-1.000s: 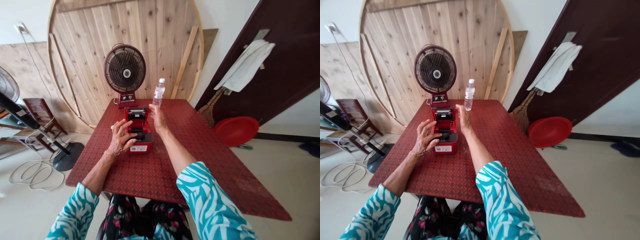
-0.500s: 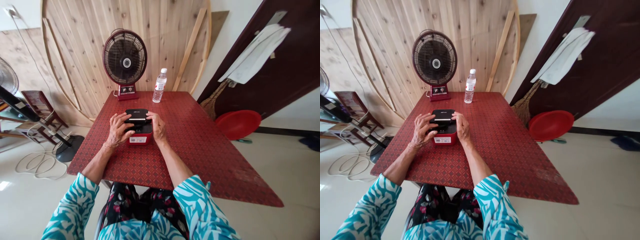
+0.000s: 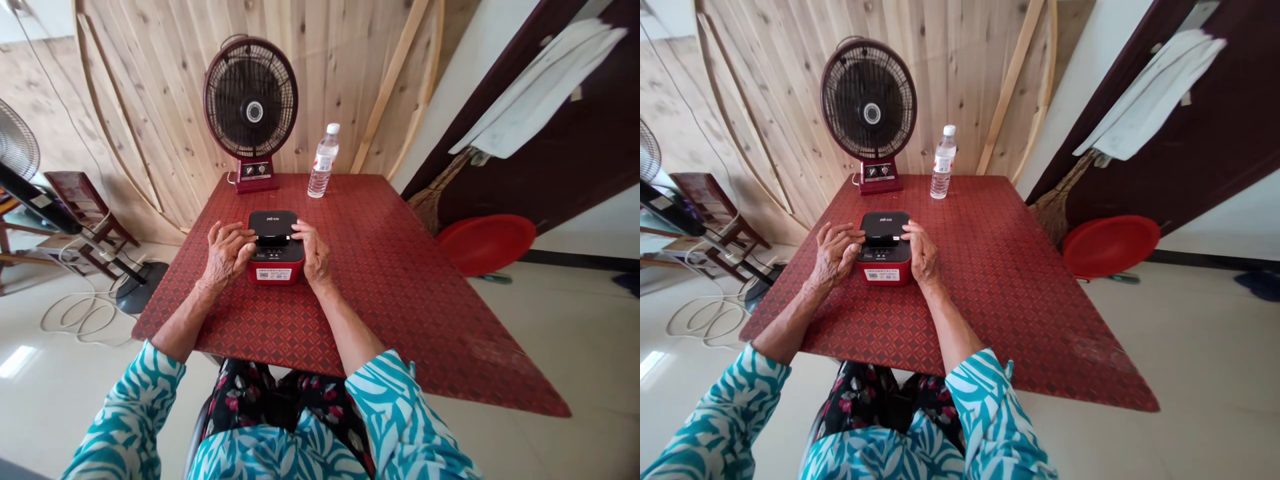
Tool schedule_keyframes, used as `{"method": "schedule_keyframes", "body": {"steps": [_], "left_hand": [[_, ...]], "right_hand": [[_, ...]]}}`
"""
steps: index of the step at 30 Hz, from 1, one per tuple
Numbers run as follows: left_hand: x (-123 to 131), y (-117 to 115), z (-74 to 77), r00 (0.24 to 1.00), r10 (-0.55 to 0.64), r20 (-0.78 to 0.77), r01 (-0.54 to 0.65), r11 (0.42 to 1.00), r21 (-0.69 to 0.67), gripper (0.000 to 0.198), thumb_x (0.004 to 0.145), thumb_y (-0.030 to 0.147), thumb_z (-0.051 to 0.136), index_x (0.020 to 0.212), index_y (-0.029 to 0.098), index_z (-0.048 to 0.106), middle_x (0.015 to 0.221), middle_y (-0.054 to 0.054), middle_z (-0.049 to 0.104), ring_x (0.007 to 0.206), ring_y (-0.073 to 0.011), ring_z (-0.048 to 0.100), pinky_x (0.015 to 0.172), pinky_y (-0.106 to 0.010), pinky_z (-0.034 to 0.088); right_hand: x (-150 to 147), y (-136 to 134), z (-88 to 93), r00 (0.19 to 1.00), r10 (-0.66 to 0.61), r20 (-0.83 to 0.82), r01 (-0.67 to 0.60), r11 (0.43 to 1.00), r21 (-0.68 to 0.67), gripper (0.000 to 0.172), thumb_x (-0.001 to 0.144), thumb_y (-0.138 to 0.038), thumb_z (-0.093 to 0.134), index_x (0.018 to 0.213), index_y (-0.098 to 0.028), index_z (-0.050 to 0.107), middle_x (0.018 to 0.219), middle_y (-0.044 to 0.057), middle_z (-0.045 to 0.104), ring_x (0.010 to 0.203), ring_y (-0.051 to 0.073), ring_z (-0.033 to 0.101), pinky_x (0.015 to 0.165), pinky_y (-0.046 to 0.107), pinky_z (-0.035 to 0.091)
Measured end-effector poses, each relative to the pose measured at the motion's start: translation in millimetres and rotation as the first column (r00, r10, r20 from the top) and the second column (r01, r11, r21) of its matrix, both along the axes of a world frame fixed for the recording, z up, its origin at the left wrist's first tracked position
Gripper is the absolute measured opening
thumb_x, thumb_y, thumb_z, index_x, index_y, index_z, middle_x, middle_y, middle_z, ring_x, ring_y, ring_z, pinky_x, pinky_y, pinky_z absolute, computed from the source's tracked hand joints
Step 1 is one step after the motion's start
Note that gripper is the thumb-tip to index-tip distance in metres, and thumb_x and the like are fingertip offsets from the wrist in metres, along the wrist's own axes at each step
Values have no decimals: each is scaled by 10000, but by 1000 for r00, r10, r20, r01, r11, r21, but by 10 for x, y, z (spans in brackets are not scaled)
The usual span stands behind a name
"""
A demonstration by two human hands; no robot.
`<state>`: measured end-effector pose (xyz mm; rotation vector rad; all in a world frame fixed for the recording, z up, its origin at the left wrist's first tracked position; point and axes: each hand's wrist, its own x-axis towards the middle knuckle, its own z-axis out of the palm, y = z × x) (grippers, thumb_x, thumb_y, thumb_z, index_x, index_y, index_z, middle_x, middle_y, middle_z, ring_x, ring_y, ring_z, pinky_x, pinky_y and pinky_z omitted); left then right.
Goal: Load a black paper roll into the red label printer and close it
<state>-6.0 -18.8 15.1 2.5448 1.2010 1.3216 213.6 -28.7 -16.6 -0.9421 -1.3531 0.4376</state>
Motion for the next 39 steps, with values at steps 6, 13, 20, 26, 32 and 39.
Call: {"method": "schedule_keyframes", "body": {"steps": [6, 13, 20, 26, 32, 39], "left_hand": [[-122, -5, 45, 966, -4, 257, 10, 1000, -22, 527, 1009, 546, 326, 968, 258, 766, 1084, -30, 758, 1206, -235, 612, 1192, -453, 265], [-403, 332, -45, 651, 369, 663, -43, 891, -453, 454, 793, 564, 629, 980, 165, 737, 957, -85, 759, 943, -227, 694, 792, -316, 507], [-433, 363, -258, 667, 412, 620, 58, 802, -595, 461, 829, 488, 532, 1128, 184, 707, 1207, -111, 724, 1186, -266, 644, 958, -382, 487], [-365, 329, -340, 671, 406, 620, 43, 814, -580, 467, 874, 469, 467, 1167, 186, 696, 1233, -116, 715, 1205, -274, 638, 1020, -407, 477], [-361, 349, -364, 650, 403, 645, 45, 826, -562, 493, 907, 500, 459, 1204, 175, 679, 1259, -124, 701, 1221, -276, 629, 1052, -426, 462], [-352, 398, -385, 625, 414, 661, 13, 842, -539, 470, 925, 511, 461, 1189, 192, 685, 1289, -122, 688, 1247, -284, 614, 1050, -444, 470]], "right_hand": [[22, 58, -116, 990, -29, -137, 21, 998, -60, 533, 950, -668, 341, 1071, -276, 681, 1242, 74, 695, 1253, 238, 606, 1126, 464, 446], [67, 289, -410, 968, -129, -217, 81, 973, -217, 679, 858, -773, 386, 1160, -226, 653, 1231, 123, 677, 1159, 270, 627, 1043, 500, 478], [55, 367, -451, 892, -133, -433, -21, 942, -334, 601, 808, -737, 484, 1035, -216, 679, 1088, 91, 727, 976, 221, 676, 885, 413, 546], [50, 346, -428, 888, -102, -448, -69, 934, -350, 562, 797, -691, 523, 1019, -201, 687, 1040, 91, 742, 953, 224, 685, 871, 405, 541], [56, 306, -359, 935, -105, -340, -15, 943, -333, 499, 847, -627, 477, 990, -200, 692, 992, 91, 748, 1010, 231, 672, 910, 401, 520], [60, 284, -307, 947, -104, -304, -7, 939, -343, 489, 842, -624, 477, 968, -200, 687, 982, 83, 748, 987, 222, 666, 890, 387, 518]]}}
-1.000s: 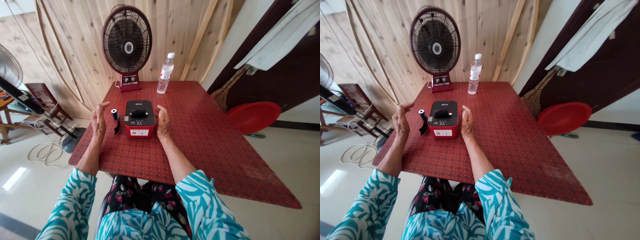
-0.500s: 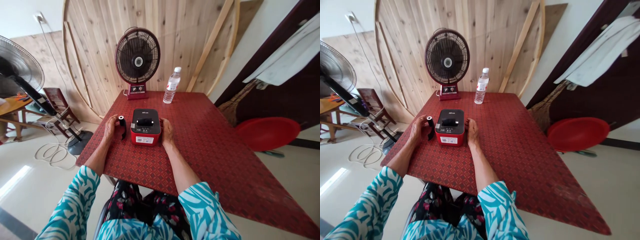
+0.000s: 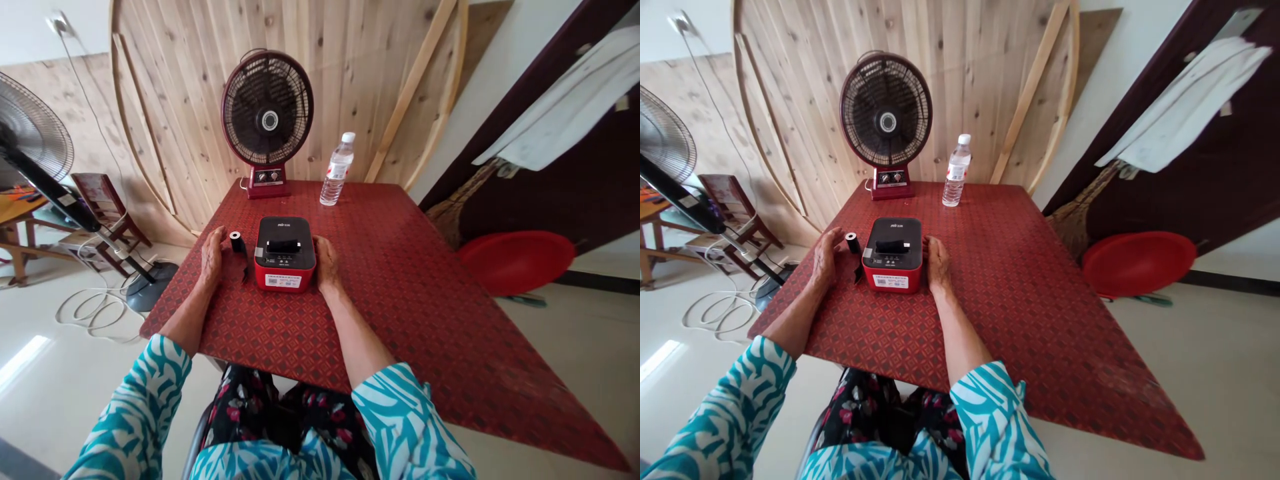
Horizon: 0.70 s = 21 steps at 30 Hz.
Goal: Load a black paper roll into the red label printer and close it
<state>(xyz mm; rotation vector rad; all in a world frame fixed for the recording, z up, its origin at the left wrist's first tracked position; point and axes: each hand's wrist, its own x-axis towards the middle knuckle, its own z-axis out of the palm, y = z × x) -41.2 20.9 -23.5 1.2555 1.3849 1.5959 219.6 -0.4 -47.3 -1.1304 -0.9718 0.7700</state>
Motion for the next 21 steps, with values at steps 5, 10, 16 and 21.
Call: {"method": "schedule_keyframes", "body": {"steps": [5, 10, 16, 21], "left_hand": [[-24, -10, 73, 993, 63, -102, -54, 995, 90, 435, 936, 503, 485, 1150, 186, 692, 1272, -131, 686, 1218, -266, 624, 1044, -417, 479], [95, -266, 287, 965, 165, -201, -70, 909, 411, 444, 960, 527, 470, 1151, 187, 680, 1130, -81, 724, 1104, -215, 658, 1019, -353, 484], [295, -494, 385, 941, -123, -315, 217, 934, 283, 445, 858, 558, 606, 1080, 186, 708, 833, -29, 687, 657, -130, 597, 641, -252, 494], [275, -463, 453, 899, -407, -163, 396, 913, -99, 549, 805, 484, 646, 1239, 149, 633, 554, 58, 512, 422, -74, 385, 439, -207, 311]], "right_hand": [[-12, -9, 30, 1000, 7, -13, -7, 1000, -17, 444, 846, -580, 489, 962, -203, 691, 1013, 76, 751, 993, 208, 663, 884, 363, 520], [-31, -2, 43, 998, -2, -61, 1, 1000, -22, 395, 855, -547, 492, 929, -209, 683, 922, 58, 752, 989, 204, 664, 911, 368, 516], [-27, 4, 42, 999, 4, -54, -5, 1000, -28, 431, 845, -583, 488, 930, -209, 685, 968, 73, 753, 1048, 218, 656, 913, 374, 521], [-25, 13, 53, 1000, 21, -22, -21, 1000, -16, 447, 841, -604, 486, 913, -213, 690, 949, 71, 752, 997, 223, 667, 889, 383, 523]]}}
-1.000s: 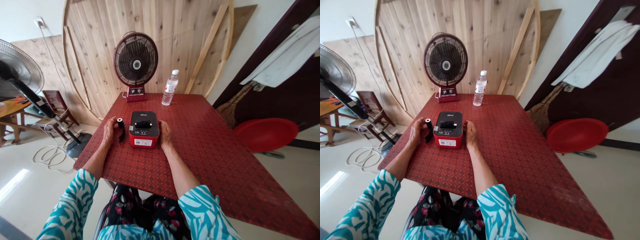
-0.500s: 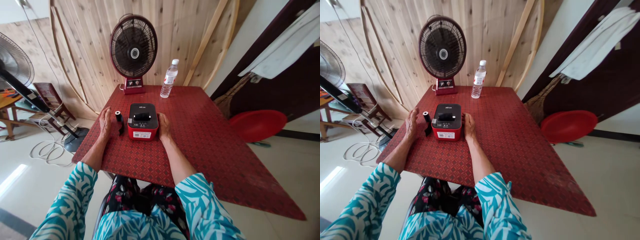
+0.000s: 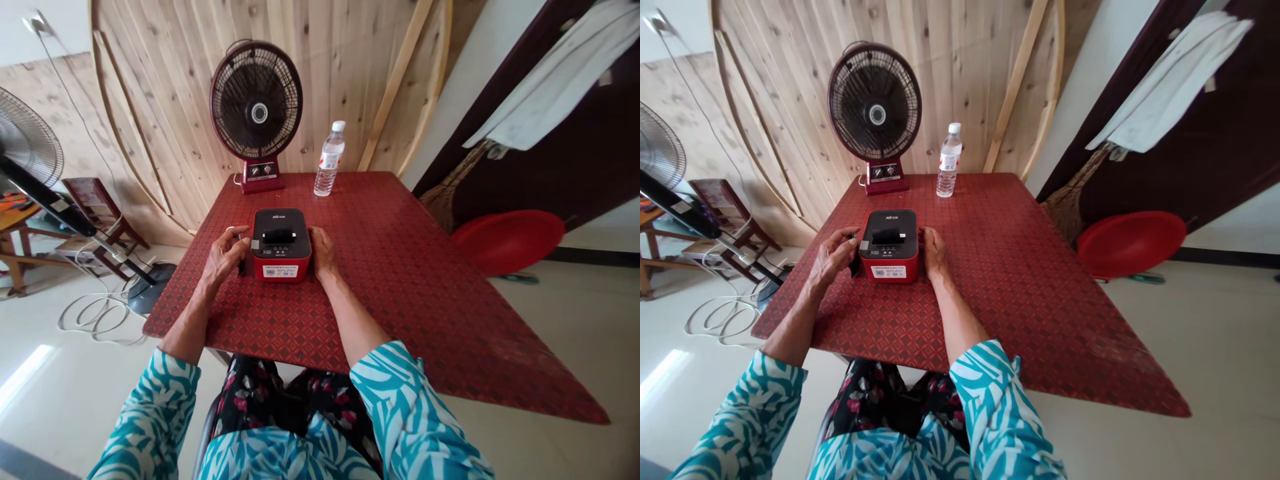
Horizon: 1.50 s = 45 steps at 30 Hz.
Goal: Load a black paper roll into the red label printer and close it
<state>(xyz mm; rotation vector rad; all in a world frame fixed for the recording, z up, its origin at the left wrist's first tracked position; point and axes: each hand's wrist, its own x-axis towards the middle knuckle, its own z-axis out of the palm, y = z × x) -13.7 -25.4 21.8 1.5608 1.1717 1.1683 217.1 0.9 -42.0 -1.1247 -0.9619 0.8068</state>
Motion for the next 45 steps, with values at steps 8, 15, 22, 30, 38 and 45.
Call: {"method": "schedule_keyframes", "body": {"steps": [8, 15, 22, 30, 38, 45], "left_hand": [[26, -11, 107, 994, -73, 83, 92, 965, -247, 622, 720, 425, 712, 1236, 99, 598, 539, 69, 544, 334, -39, 280, 377, -217, 167], [-21, 68, 258, 986, -121, -116, 84, 956, -281, 443, 747, 380, 701, 1116, 138, 660, 421, 80, 460, 340, -91, 382, 385, -220, 215], [22, 80, 323, 989, -136, -63, 108, 938, -330, 375, 757, 320, 690, 1090, 165, 614, 474, 77, 507, 359, -87, 433, 397, -205, 277], [18, 172, 253, 981, -183, 61, 192, 892, -409, 477, 775, 308, 714, 1199, 154, 559, 589, 49, 603, 354, -89, 493, 359, -198, 309], [11, 234, 288, 963, -229, 142, 269, 808, -524, 473, 819, 226, 687, 1260, 126, 549, 553, 47, 584, 318, -75, 443, 310, -179, 296], [45, 267, 264, 973, -209, 103, 230, 787, -573, 545, 763, 185, 692, 1284, 176, 532, 544, 70, 573, 330, -92, 499, 320, -170, 324]], "right_hand": [[26, 24, -72, 998, 11, 69, -13, 1000, 19, 468, 871, -627, 468, 986, -242, 708, 1046, 39, 749, 1019, 206, 657, 972, 394, 492], [16, 84, -150, 992, 32, 125, -39, 998, 56, 513, 856, -655, 472, 1087, -248, 681, 1181, 58, 722, 1149, 228, 621, 1081, 441, 430], [18, 97, -158, 993, 2, 120, -11, 997, 71, 508, 864, -661, 458, 1073, -252, 675, 1203, 65, 714, 1174, 234, 606, 1104, 455, 408], [32, 78, -149, 993, -6, 121, 0, 998, 56, 515, 863, -655, 458, 1088, -245, 676, 1184, 65, 718, 1152, 228, 613, 1081, 442, 423], [42, 110, -198, 992, -30, 126, 26, 999, 31, 517, 871, -652, 438, 1092, -250, 678, 1196, 63, 714, 1161, 232, 616, 1089, 455, 420], [43, 61, -227, 994, -22, 112, 21, 1000, 12, 526, 864, -652, 441, 1125, -252, 662, 1218, 68, 708, 1173, 235, 615, 1089, 450, 421]]}}
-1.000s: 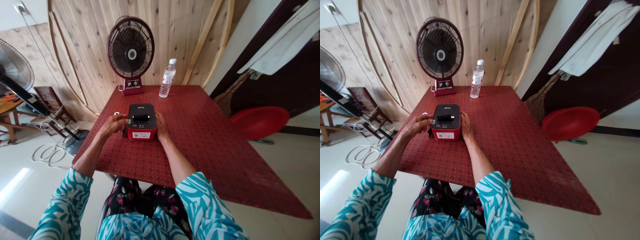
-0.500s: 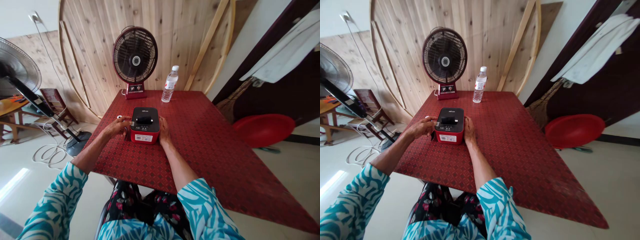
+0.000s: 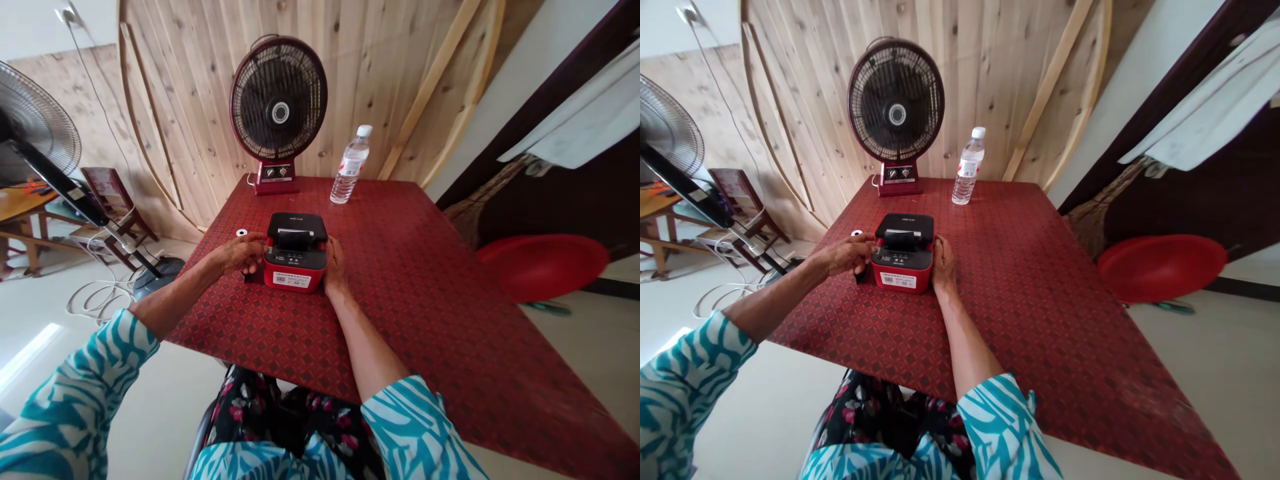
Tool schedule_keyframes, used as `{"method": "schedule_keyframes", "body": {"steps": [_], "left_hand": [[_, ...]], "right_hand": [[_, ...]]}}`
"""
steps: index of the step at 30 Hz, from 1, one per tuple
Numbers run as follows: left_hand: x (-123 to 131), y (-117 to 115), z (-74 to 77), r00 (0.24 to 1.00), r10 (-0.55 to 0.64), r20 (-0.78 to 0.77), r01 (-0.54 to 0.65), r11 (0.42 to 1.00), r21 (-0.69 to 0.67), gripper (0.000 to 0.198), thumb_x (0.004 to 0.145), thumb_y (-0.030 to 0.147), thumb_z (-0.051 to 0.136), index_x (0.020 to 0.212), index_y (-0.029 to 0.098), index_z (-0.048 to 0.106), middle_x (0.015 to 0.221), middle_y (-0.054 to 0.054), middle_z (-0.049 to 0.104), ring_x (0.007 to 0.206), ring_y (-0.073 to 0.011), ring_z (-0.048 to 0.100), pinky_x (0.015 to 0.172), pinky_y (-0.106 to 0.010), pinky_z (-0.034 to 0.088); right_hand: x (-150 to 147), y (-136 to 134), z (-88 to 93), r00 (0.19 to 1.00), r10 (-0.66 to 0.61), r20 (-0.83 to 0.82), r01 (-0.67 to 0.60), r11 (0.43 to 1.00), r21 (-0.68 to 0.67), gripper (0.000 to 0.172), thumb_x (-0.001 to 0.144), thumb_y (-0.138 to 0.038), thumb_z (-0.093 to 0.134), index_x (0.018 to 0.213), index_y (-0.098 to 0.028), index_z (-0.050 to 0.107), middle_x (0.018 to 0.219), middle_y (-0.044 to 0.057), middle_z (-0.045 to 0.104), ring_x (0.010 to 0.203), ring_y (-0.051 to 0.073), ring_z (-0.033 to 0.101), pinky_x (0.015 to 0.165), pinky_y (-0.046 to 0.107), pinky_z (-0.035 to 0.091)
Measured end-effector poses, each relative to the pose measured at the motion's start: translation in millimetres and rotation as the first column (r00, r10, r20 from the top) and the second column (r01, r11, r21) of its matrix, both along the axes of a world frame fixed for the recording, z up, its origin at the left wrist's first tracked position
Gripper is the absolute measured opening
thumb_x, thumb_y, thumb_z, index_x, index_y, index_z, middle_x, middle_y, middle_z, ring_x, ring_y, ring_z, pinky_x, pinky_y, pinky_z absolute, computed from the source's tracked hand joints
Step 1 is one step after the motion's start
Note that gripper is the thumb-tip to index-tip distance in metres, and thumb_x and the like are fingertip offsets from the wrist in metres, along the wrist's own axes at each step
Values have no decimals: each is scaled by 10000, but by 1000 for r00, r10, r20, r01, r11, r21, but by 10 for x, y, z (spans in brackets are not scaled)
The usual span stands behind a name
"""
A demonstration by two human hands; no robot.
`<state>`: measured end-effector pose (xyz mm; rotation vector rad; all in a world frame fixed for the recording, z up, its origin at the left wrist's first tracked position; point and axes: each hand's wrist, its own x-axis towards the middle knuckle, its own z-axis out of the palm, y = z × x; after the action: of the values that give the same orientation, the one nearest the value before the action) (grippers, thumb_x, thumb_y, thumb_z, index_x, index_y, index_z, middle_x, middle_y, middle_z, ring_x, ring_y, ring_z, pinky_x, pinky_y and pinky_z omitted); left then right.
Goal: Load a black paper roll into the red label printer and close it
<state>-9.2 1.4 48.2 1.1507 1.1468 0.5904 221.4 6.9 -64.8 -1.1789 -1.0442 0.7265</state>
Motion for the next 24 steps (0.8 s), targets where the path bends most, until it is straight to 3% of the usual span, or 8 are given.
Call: {"method": "schedule_keyframes", "body": {"steps": [10, 15, 19, 24], "left_hand": [[34, -77, 61, 996, 79, -32, -76, 994, 77, 456, 767, 162, 662, 1215, 147, 582, 552, 58, 587, 338, -90, 505, 326, -179, 313], [-53, -47, 86, 1000, 26, -11, -24, 983, 183, 392, 747, 289, 750, 1104, 155, 658, 604, 37, 611, 349, -61, 463, 338, -182, 303], [-213, 98, 107, 987, 153, -38, -127, 914, 385, 277, 738, 363, 752, 915, 154, 719, 620, 14, 625, 365, -47, 423, 360, -190, 268], [-516, 246, 109, 917, 396, -57, -305, 784, 541, 265, 683, 305, 755, 892, 143, 731, 618, 17, 629, 461, -69, 475, 455, -196, 355]], "right_hand": [[-21, 10, 36, 1000, -3, -28, 3, 1000, 9, 549, 846, -668, 464, 1104, -231, 673, 1202, 91, 714, 1149, 236, 628, 1071, 441, 433], [6, 51, -29, 999, 12, -31, -11, 1000, 13, 525, 865, -651, 455, 1115, -242, 671, 1188, 72, 723, 1117, 222, 638, 1051, 443, 451], [13, 87, -60, 999, 14, -37, -13, 999, 29, 512, 864, -646, 460, 1095, -245, 678, 1165, 66, 733, 1096, 225, 647, 1029, 439, 467], [7, 101, -32, 999, 3, -38, -1, 999, 37, 523, 848, -655, 482, 1059, -226, 691, 1157, 94, 731, 1115, 248, 650, 1038, 439, 460]]}}
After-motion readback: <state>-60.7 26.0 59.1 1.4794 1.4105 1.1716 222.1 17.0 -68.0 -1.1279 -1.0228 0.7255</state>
